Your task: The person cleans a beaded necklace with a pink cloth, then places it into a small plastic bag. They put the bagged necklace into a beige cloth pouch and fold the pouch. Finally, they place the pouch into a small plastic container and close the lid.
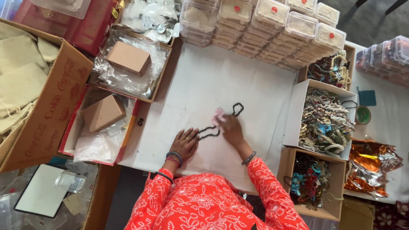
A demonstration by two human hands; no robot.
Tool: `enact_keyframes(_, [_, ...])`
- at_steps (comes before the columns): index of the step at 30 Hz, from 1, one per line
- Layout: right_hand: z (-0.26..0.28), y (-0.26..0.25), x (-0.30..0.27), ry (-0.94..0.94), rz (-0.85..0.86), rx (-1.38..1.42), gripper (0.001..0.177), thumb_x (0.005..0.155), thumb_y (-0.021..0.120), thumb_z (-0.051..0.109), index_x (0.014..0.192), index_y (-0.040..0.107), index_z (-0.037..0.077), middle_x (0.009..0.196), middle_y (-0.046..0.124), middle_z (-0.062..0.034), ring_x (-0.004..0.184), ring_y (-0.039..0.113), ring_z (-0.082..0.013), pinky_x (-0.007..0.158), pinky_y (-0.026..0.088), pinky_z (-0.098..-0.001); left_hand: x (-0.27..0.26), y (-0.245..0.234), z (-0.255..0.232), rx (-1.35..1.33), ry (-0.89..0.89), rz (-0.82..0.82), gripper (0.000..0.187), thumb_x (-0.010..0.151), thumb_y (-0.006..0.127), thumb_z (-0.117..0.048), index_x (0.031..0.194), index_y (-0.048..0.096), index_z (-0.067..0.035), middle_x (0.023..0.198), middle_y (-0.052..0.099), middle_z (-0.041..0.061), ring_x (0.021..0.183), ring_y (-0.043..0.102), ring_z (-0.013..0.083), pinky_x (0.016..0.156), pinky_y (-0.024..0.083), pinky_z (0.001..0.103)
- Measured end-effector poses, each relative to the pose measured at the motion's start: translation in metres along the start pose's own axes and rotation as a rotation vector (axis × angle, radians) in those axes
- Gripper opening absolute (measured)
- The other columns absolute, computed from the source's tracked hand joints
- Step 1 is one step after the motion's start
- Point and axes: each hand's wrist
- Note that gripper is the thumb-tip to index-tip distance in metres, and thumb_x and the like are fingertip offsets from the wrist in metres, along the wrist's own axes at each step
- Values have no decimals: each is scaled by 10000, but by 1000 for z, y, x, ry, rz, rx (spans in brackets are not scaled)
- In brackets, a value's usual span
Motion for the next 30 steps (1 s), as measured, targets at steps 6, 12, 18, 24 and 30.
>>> enact_keyframes(6, [42, -6, -22, -234, 39, 88, 548, 777, 641, -36, 1304, 656, 113, 1239, 635, -105, 1154, 568, -348, 954, 505, -474, 1, -2, -1, 12, -17, 27, 305, 973, 596, -258, 1237, 686, -136, 1522, 537, 41, 1431, 451, 243, 1188, 305, 492])
enact_keyframes(12, [83, -18, -43, -451, 290, 195, 522, 750, 652, -11, 1245, 705, 142, 1193, 630, -107, 1109, 592, -325, 865, 520, -441, 0, 0, 0, 9, -10, 1, 331, 961, 604, -261, 1255, 688, -131, 1516, 538, 42, 1423, 452, 249, 1176, 308, 495])
enact_keyframes(18, [104, -14, -54, -179, 265, 193, 529, 744, 673, -24, 1249, 708, 129, 1202, 630, -120, 1109, 582, -338, 883, 524, -432, -1, 2, 1, 6, 2, -1, 320, 976, 603, -261, 1258, 680, -132, 1509, 554, 44, 1430, 455, 244, 1192, 308, 491])
enact_keyframes(24, [124, -12, -68, 106, 228, 162, 538, 738, 693, -38, 1253, 711, 115, 1210, 630, -134, 1108, 571, -351, 901, 527, -423, -3, 0, 0, -14, 9, -51, 358, 960, 607, -263, 1289, 680, -141, 1516, 545, 89, 1424, 450, 271, 1179, 306, 494])
enact_keyframes(30, [130, -20, -64, -167, 310, 223, 492, 747, 733, 3, 1216, 722, 152, 1205, 650, -105, 1118, 571, -345, 854, 508, -454, -1, 1, 1, 5, -38, 45, 281, 949, 618, -290, 1185, 685, -154, 1531, 531, 91, 1435, 453, 269, 1189, 309, 488])
Point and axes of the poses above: each hand's wrist, its own x-axis towards the middle knuckle, its own y-axis out of the palm, z = x × y
